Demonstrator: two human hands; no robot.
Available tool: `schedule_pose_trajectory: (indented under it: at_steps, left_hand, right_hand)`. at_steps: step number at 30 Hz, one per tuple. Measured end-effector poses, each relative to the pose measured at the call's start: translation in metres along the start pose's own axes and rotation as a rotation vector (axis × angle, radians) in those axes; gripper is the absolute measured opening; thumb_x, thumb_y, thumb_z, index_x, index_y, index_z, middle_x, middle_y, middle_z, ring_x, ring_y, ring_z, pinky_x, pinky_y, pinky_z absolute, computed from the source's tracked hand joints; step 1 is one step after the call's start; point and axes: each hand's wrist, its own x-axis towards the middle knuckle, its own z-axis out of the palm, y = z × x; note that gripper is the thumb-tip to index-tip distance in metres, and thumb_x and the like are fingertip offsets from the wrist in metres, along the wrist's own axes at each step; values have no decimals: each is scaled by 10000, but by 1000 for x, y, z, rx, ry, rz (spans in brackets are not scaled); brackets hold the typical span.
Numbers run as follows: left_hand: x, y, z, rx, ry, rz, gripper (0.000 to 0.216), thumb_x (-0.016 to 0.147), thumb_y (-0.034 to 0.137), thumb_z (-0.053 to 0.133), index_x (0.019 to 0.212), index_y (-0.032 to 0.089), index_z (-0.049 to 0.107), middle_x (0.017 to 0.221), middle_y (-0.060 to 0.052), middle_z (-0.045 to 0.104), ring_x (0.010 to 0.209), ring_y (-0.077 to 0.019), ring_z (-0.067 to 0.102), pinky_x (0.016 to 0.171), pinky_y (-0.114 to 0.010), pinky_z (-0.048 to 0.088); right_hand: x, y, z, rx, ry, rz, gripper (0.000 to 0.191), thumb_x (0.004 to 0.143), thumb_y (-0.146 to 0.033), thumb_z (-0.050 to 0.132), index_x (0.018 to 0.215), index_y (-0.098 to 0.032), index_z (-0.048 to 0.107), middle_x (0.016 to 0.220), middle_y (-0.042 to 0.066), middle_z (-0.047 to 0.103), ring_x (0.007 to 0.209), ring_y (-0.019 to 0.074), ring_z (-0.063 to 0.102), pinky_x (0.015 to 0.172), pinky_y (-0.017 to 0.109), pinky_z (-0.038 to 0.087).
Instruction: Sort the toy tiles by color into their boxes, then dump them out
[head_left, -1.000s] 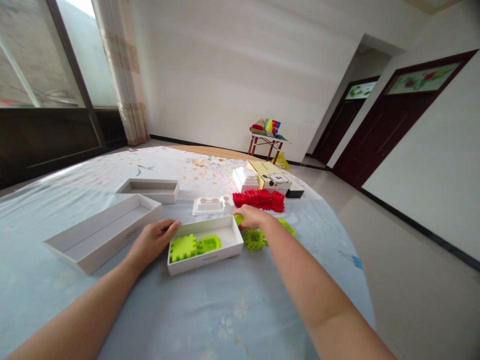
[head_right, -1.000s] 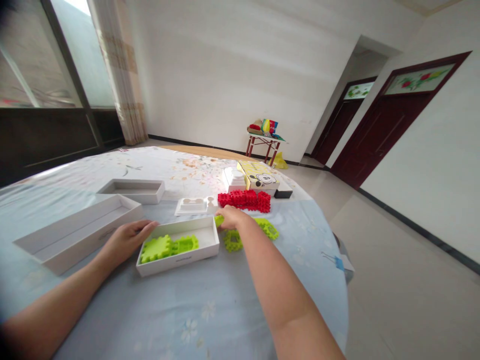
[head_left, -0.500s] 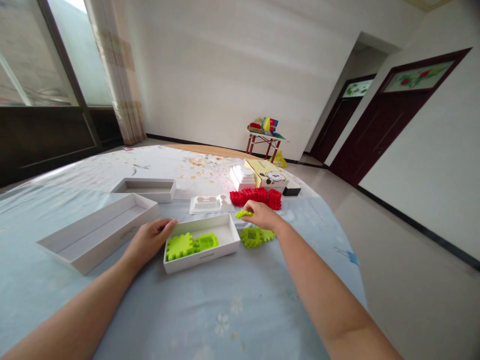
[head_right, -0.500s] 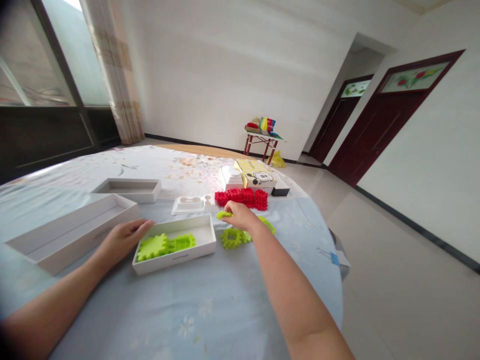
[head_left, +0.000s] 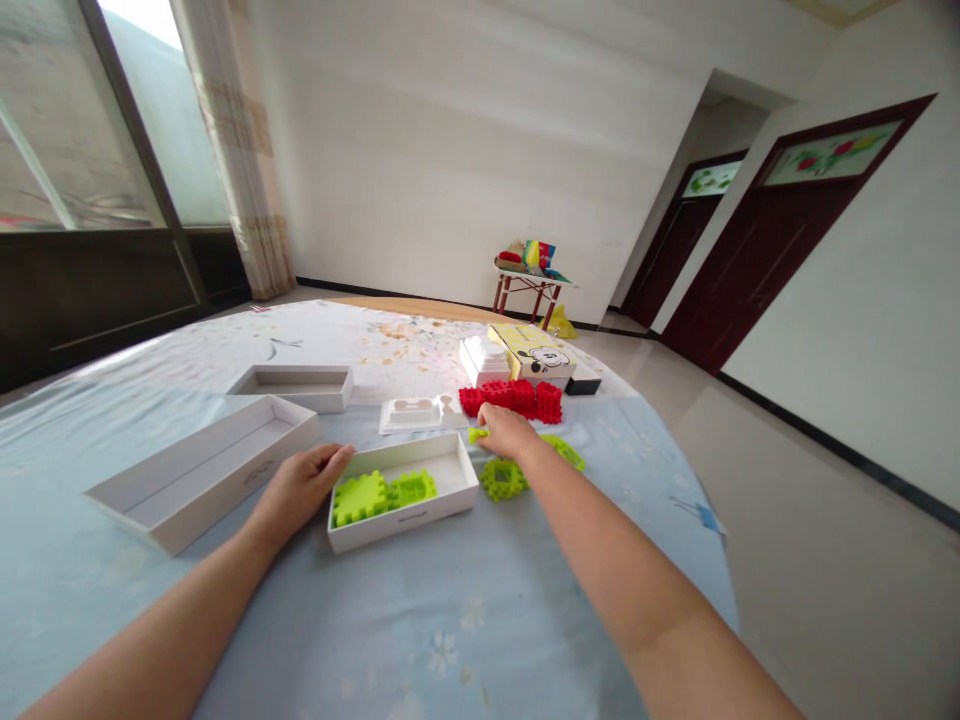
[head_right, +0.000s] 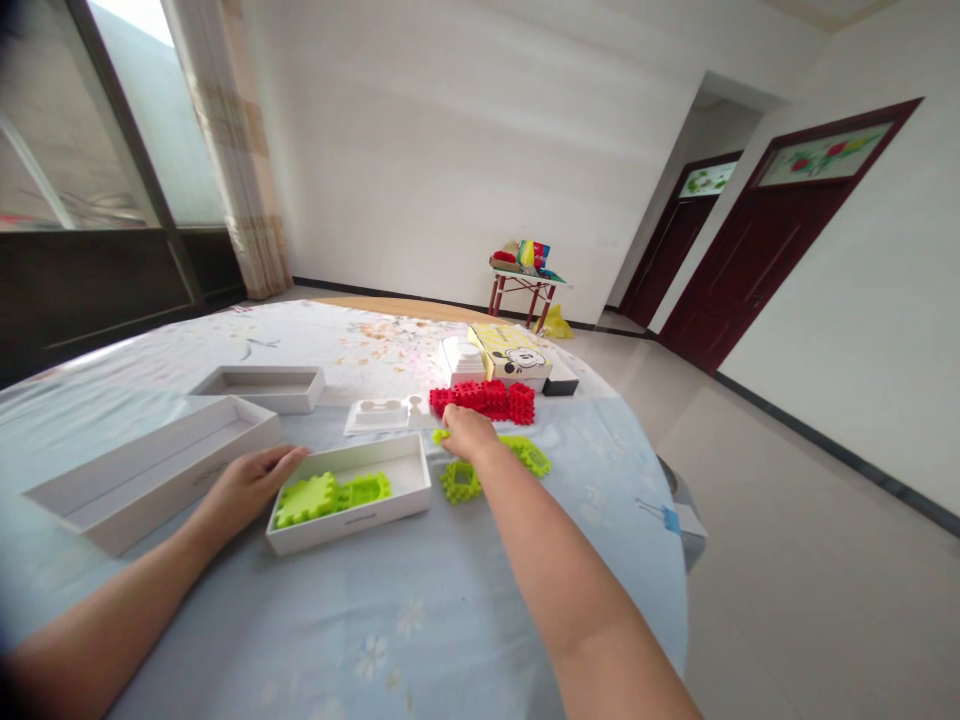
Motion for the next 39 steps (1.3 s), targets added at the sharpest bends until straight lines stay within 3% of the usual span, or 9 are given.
schedule_pose_trajectory:
  at_steps: [3, 6, 13, 18, 22, 27, 32, 39]
  left_hand:
    - [1, -2, 1, 11, -8, 8, 463, 745, 587, 446, 709, 166, 635, 581, 8, 592, 601, -162, 512, 528, -204, 370]
    - [2, -5, 1, 33, -36, 17, 468, 776, 575, 420, 732, 164, 640, 599, 10, 600, 609, -160, 524, 540, -202, 372]
    - [2, -2, 1, -4, -22, 2, 458, 749, 579, 446, 715, 169, 645, 594, 13, 604, 593, -160, 519, 528, -206, 372]
    - [0, 2, 0, -3, 6, 8, 459, 731, 588, 451, 692, 171, 640, 552, 15, 572, 573, -156, 491, 512, -209, 359]
    - [1, 1, 0, 10, -3, 7, 446, 747, 572, 445, 717, 173, 642, 588, 10, 596, 599, -162, 506, 531, -208, 363]
    - [2, -3, 1, 26, -36, -5, 425, 775, 535, 439, 767, 168, 653, 649, 3, 623, 627, -164, 523, 554, -209, 364]
    - [1, 0, 0, -10, -13, 6, 451, 745, 575, 454, 728, 169, 651, 604, 7, 606, 595, -161, 507, 523, -210, 360]
    - [1, -1, 1, -5, -7, 12, 460, 743, 584, 450, 715, 166, 642, 579, 14, 583, 584, -152, 492, 520, -205, 359]
  right_hand:
    - [0, 5, 0, 25, -112, -69, 427, 561, -357, 786, 908, -213, 583, 981, 49, 647, 906, 210, 594, 708, 257, 420]
    - [-1, 13, -4, 73, -190, -110, 498, 554, -459, 768, 947, -196, 612, 1020, 68, 643, 934, 226, 592, 750, 271, 435]
    - [5, 16, -2, 165, -214, -109, 628, 589, -501, 730, 1114, -187, 590, 1159, 89, 606, 1041, 243, 569, 869, 302, 426]
    - [6, 10, 10, 68, -184, -85, 750, 570, -508, 736, 1226, -213, 525, 1230, 131, 560, 1122, 306, 517, 931, 396, 384]
    - [5, 10, 11, 25, -155, -65, 782, 566, -508, 737, 1250, -205, 509, 1251, 157, 540, 1150, 343, 489, 950, 457, 358]
    - [7, 17, 2, 237, -245, -83, 692, 629, -431, 726, 1234, -164, 525, 1193, 129, 597, 1048, 257, 581, 873, 330, 444]
    - [9, 20, 4, 200, -202, -67, 545, 644, -250, 710, 1162, -140, 581, 1092, 115, 652, 983, 232, 612, 841, 309, 463]
    - [7, 16, 7, 245, -204, -149, 649, 609, -250, 731, 1221, -147, 538, 1128, 115, 629, 977, 225, 611, 837, 297, 467]
